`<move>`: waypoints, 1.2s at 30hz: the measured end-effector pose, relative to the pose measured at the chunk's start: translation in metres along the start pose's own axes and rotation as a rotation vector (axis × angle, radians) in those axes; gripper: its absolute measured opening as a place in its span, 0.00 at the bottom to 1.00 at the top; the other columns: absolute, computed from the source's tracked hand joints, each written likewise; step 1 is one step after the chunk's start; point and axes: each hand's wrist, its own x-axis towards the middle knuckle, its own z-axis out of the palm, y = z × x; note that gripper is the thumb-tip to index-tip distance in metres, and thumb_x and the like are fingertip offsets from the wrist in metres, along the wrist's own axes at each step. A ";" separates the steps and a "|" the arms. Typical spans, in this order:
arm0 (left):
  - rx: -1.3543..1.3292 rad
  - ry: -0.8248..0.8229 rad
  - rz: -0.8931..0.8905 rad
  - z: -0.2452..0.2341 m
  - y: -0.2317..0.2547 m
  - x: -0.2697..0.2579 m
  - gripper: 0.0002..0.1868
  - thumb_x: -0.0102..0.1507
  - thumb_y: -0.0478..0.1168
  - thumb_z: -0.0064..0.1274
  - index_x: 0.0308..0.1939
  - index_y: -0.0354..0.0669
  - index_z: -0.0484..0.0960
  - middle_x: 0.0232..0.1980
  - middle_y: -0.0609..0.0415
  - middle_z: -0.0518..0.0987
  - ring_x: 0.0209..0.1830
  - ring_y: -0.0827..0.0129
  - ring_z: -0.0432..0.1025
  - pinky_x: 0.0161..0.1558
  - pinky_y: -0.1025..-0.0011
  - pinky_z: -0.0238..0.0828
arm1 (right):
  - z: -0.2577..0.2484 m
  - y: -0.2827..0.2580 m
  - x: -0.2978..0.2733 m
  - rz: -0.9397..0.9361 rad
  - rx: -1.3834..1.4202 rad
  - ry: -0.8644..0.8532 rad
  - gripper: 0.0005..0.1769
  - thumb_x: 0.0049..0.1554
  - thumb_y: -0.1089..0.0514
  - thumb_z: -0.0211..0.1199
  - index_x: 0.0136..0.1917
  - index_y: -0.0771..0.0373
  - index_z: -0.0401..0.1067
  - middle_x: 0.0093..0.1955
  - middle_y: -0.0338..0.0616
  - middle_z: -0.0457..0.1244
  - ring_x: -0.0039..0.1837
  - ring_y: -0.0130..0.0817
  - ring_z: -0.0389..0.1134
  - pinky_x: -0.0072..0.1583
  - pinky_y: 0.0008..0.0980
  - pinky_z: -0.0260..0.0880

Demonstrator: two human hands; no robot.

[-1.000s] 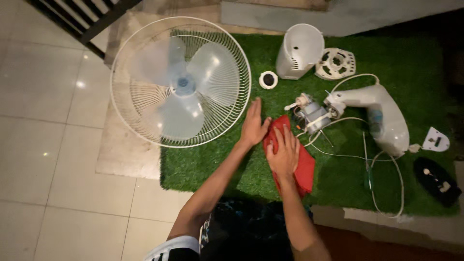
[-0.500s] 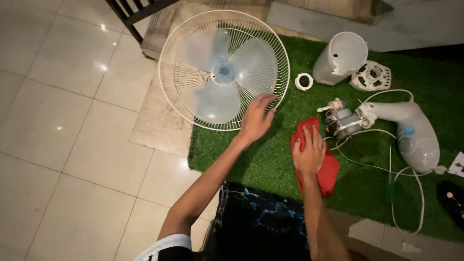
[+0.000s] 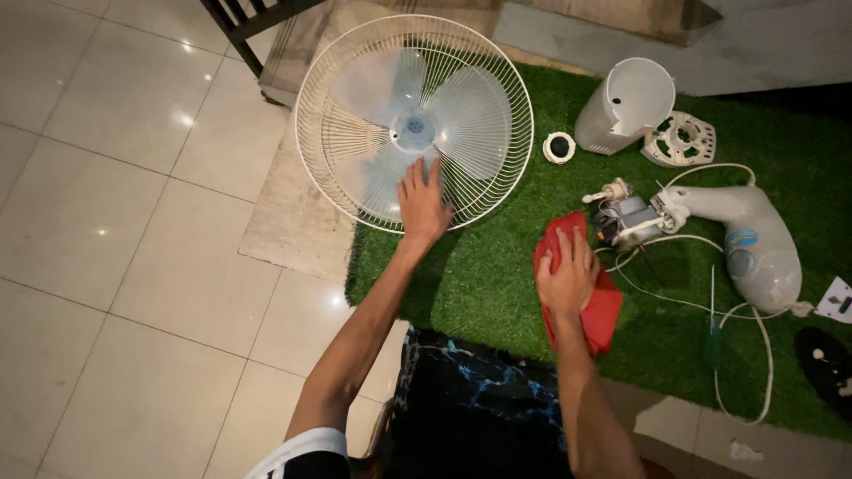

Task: The person wipes several disassembled fan components with a red cloth, including a black cap, a white ring, and the fan blades. The person handles each part individually and wipes them before placing them back on the mat.

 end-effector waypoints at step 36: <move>-1.666 0.095 -0.165 -0.156 0.057 -0.052 0.31 0.72 0.48 0.43 0.76 0.35 0.60 0.75 0.39 0.69 0.70 0.48 0.71 0.64 0.53 0.71 | 0.006 0.009 -0.005 -0.001 0.049 0.019 0.28 0.60 0.50 0.61 0.72 0.56 0.69 0.77 0.51 0.57 0.75 0.51 0.56 0.75 0.51 0.50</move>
